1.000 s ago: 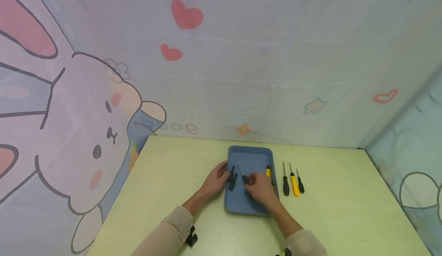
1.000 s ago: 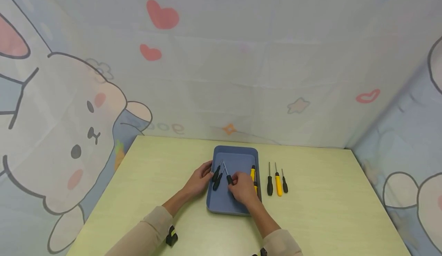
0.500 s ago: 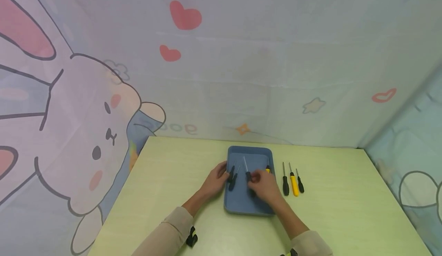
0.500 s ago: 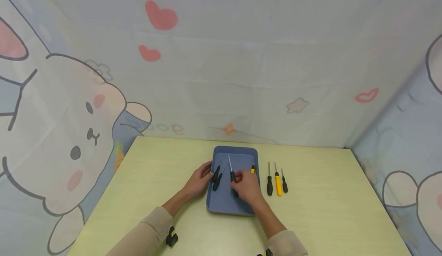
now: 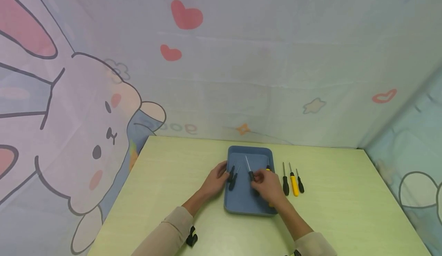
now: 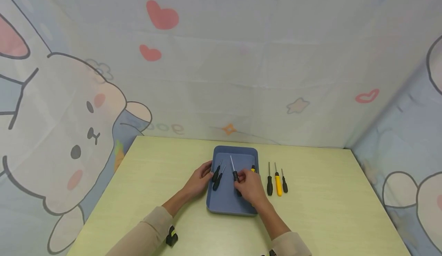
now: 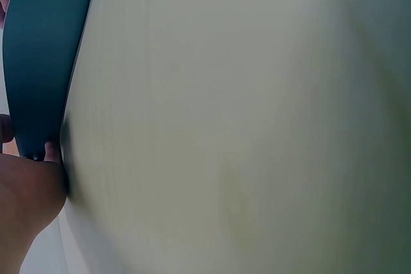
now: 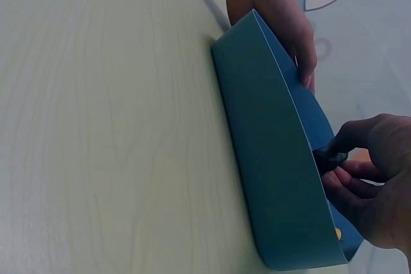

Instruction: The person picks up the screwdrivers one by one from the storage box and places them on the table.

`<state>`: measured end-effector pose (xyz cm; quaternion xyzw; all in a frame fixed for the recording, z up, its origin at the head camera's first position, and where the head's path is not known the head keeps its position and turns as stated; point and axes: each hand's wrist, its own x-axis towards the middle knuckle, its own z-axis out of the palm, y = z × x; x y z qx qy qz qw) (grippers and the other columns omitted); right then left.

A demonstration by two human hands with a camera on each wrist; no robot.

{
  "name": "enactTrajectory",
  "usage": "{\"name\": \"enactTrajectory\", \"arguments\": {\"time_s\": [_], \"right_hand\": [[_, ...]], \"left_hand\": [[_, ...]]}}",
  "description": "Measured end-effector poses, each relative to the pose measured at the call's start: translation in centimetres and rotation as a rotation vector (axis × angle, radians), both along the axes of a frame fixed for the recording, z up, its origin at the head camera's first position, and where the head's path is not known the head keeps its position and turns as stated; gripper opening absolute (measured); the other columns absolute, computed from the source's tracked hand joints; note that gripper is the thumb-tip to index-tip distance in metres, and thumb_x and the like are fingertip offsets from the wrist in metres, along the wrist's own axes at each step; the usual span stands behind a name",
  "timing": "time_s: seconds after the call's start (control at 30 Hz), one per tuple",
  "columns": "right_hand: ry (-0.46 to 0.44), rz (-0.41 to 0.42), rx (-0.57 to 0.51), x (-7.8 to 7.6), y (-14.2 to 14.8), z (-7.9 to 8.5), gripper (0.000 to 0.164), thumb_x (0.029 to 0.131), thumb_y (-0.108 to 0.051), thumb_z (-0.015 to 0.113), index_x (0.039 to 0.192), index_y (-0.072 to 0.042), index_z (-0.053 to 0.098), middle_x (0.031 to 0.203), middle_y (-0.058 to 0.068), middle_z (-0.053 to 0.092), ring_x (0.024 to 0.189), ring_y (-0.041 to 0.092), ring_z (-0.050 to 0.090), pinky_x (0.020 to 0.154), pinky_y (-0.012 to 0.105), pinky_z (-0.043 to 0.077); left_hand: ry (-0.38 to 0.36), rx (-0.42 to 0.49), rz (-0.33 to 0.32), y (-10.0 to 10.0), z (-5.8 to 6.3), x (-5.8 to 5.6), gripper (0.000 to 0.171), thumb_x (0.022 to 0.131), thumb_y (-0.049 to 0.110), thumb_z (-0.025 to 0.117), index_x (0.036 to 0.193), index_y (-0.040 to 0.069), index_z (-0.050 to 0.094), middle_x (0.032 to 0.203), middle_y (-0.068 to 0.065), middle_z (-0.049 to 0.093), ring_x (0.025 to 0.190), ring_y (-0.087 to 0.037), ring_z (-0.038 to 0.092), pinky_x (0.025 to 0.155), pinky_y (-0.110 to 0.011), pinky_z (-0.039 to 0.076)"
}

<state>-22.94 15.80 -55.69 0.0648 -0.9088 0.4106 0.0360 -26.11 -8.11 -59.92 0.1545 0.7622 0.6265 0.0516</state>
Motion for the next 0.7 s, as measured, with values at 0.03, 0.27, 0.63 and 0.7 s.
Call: {"name": "enactTrajectory", "arguments": {"time_s": [0.03, 0.27, 0.63, 0.7], "right_hand": [[-0.001, 0.001, -0.002, 0.0, 0.0, 0.0, 0.027, 0.084, -0.009, 0.08, 0.108, 0.002, 0.075, 0.088, 0.004, 0.071, 0.079, 0.015, 0.066, 0.071, 0.034, 0.059], [-0.01, -0.01, -0.014, 0.0, 0.5, 0.0, 0.028, 0.084, -0.008, 0.08, 0.109, 0.003, 0.074, 0.088, 0.005, 0.072, 0.08, 0.017, 0.067, 0.071, 0.035, 0.06], [-0.032, -0.03, -0.037, 0.1, 1.0, 0.1, 0.029, 0.086, -0.006, 0.078, 0.113, 0.005, 0.073, 0.093, 0.009, 0.072, 0.083, 0.019, 0.068, 0.072, 0.036, 0.063], [-0.034, -0.033, -0.04, 0.1, 1.1, 0.1, 0.029, 0.086, -0.005, 0.078, 0.113, 0.005, 0.073, 0.093, 0.009, 0.072, 0.083, 0.02, 0.068, 0.072, 0.036, 0.063]], "left_hand": [[0.001, -0.002, 0.001, 0.0, 0.0, 0.0, 0.056, 0.109, 0.005, 0.049, 0.161, -0.008, 0.033, 0.165, -0.028, 0.037, 0.153, -0.042, 0.036, 0.127, -0.051, 0.031], [0.003, 0.013, 0.004, 0.0, 0.0, 0.1, 0.055, 0.109, 0.005, 0.049, 0.16, -0.009, 0.033, 0.165, -0.029, 0.037, 0.152, -0.043, 0.037, 0.126, -0.052, 0.032], [-0.016, 0.018, 0.005, 0.3, 0.5, 0.3, 0.055, 0.109, 0.002, 0.046, 0.16, -0.012, 0.029, 0.165, -0.032, 0.033, 0.153, -0.046, 0.033, 0.127, -0.055, 0.029], [-0.022, 0.02, 0.008, 0.3, 0.9, 0.5, 0.055, 0.109, 0.001, 0.046, 0.159, -0.013, 0.029, 0.164, -0.034, 0.033, 0.153, -0.048, 0.033, 0.126, -0.056, 0.029]]}}
